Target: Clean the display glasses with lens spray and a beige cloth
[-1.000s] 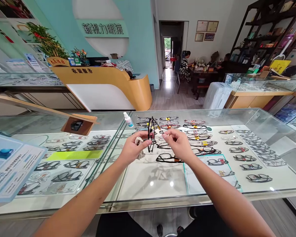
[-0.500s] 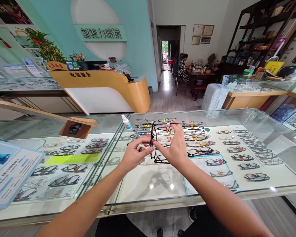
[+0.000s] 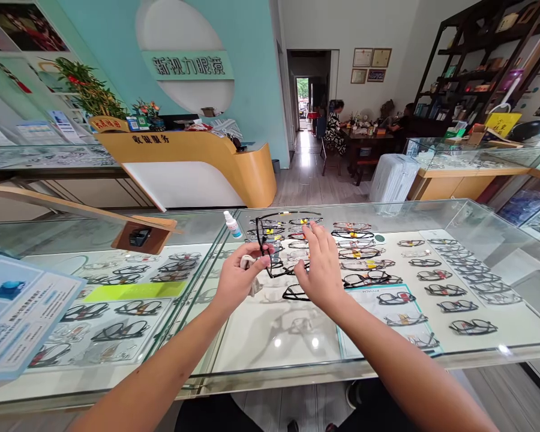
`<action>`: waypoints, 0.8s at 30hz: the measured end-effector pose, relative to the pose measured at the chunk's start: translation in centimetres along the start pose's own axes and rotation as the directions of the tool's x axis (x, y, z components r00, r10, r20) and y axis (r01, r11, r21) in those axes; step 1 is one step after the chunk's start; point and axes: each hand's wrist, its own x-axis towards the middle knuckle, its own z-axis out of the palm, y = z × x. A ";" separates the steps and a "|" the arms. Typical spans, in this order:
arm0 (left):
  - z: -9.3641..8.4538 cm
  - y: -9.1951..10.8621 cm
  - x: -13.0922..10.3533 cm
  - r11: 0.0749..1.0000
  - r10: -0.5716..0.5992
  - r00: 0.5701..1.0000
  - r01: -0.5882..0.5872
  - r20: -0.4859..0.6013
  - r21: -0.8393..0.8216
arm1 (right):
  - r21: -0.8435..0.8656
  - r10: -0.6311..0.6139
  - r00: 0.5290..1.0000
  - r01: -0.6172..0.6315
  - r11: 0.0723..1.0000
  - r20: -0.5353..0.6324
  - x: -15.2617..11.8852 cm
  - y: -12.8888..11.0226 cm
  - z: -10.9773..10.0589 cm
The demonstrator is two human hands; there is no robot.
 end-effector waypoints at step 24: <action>0.3 0.8 -1.9 0.990 0.071 0.977 -0.093 0.202 0.101 | 0.615 0.161 0.976 -0.216 0.759 0.144 -1.1 -2.7 0.7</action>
